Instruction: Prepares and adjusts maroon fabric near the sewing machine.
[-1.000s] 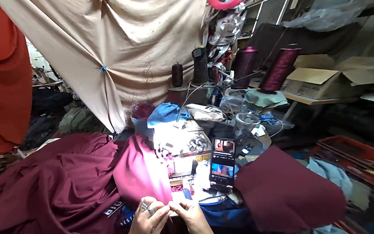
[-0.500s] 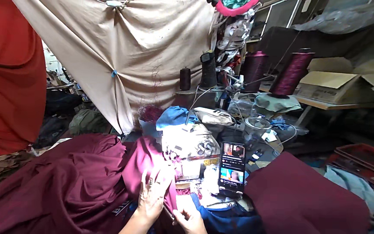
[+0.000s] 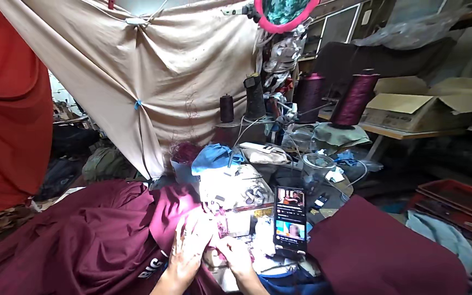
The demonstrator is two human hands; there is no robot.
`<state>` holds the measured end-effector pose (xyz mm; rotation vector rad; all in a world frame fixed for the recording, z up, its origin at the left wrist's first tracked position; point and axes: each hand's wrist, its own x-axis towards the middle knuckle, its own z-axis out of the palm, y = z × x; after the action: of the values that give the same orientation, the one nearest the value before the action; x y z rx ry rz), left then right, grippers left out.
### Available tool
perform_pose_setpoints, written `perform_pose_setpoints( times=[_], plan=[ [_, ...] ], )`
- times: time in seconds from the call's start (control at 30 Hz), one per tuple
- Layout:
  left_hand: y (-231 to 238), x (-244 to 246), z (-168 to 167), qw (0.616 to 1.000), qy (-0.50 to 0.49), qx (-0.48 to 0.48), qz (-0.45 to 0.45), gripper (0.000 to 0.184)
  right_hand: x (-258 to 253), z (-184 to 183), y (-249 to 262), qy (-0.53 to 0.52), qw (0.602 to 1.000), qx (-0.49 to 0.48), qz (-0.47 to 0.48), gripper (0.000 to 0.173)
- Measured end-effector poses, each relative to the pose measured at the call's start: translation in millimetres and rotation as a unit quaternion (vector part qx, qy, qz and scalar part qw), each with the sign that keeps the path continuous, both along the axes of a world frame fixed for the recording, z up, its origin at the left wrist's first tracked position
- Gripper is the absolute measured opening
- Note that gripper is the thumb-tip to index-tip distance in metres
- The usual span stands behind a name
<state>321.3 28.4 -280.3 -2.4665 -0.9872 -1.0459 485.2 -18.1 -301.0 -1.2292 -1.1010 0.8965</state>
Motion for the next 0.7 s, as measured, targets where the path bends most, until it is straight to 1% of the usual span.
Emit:
perform_pose_setpoints(
  times=[0.07,0.17,0.23,0.33,0.4,0.47,0.53,0.6,0.7],
  plan=[
    [9.0,-1.9,2.5,1.0,0.012,0.007,-0.008,0.041,0.9,11.0,18.0,0.015,1.0,-0.026,0.001,0.018],
    [15.7,-1.4,14.3,0.998,0.001,-0.044,-0.037,0.036,-2.1,19.8,39.1,0.055,0.997,-0.05,-0.002,0.026],
    [19.3,0.7,20.8,0.996,0.006,-0.079,-0.036,0.036,-3.1,20.2,46.3,0.055,0.996,-0.064,-0.011,0.025],
    [24.8,2.2,24.7,0.992,0.025,-0.12,-0.027,0.038,-2.8,18.5,49.0,0.059,0.996,-0.061,-0.008,0.022],
    [26.8,2.3,26.2,0.99,0.011,-0.14,-0.027,0.036,-4.4,18.5,49.6,0.067,0.996,-0.064,0.0,0.021],
    [28.6,7.3,30.2,0.985,0.01,-0.173,-0.007,0.035,-3.5,14.5,52.1,0.063,0.995,-0.072,0.001,0.024],
    [33.6,11.4,31.2,0.974,0.054,-0.218,0.027,0.039,-1.5,6.6,57.2,0.072,0.995,-0.065,-0.006,0.026],
    [40.7,15.3,31.7,0.97,0.07,-0.228,0.045,0.038,0.5,-0.2,59.9,0.083,0.994,-0.064,-0.003,0.027],
    [47.6,19.5,33.4,0.966,0.064,-0.244,0.05,0.033,1.5,-4.2,61.9,0.087,0.994,-0.066,0.002,0.024]
  ],
)
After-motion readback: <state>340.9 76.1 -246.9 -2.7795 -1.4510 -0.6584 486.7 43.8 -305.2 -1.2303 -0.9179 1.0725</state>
